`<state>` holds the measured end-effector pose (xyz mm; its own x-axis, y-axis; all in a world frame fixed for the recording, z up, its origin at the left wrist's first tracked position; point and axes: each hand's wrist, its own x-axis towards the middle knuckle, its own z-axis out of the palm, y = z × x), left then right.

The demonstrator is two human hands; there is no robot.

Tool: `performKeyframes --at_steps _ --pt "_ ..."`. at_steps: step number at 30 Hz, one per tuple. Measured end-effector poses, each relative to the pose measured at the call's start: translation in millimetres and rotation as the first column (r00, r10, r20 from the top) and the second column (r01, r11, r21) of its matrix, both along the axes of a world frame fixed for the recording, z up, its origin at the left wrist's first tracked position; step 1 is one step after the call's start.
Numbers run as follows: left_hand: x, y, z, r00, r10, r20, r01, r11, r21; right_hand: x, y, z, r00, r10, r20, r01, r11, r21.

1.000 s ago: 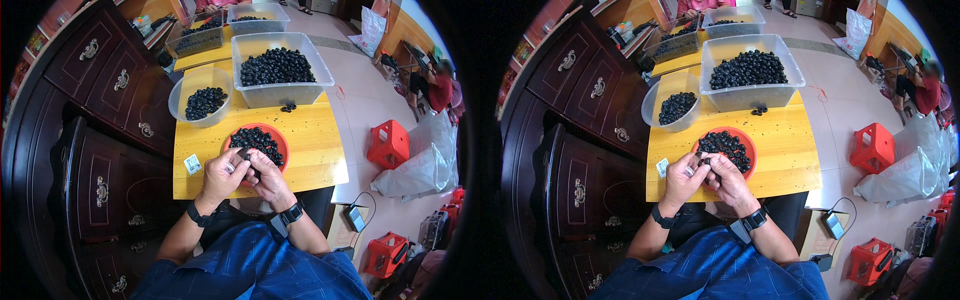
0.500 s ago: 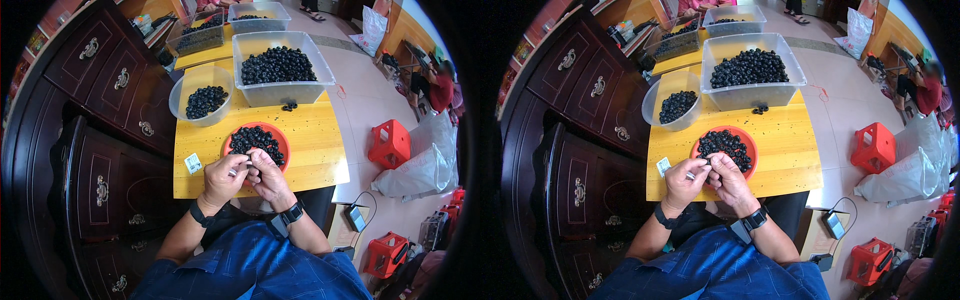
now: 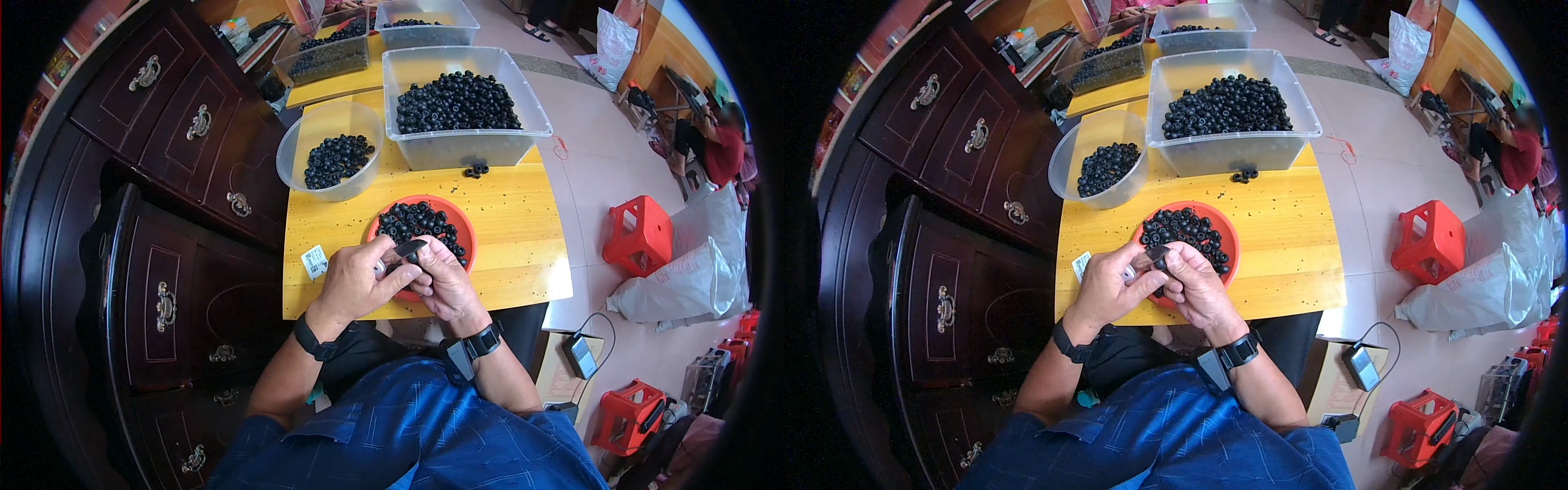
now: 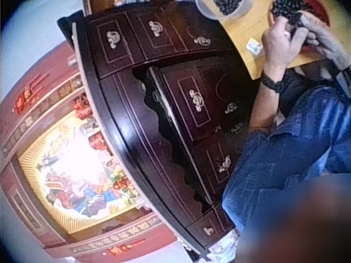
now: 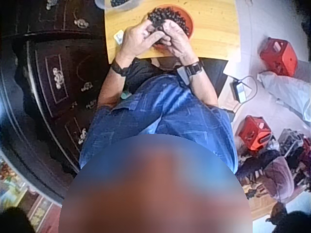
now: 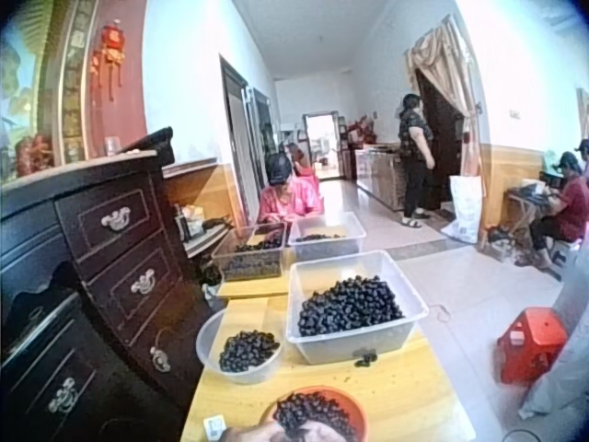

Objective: Manually sort and inspect small black objects (possibly dried fruit or rubber components) by hand.

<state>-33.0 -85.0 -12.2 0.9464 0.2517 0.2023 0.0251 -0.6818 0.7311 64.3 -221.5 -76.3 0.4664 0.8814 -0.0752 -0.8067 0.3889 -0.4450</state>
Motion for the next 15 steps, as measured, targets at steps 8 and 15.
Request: performKeyframes --at_steps 8,15 --pt "1.9 -2.2 1.1 1.0 -0.018 -0.011 0.019 0.995 0.101 -0.4 -2.9 -6.1 0.999 0.002 0.042 -0.002 1.0 0.009" --pt "2.6 -1.5 -2.2 1.0 -0.021 -0.006 0.022 0.989 0.149 -0.4 -4.5 -6.2 0.998 -0.001 0.061 0.0 1.0 0.019"
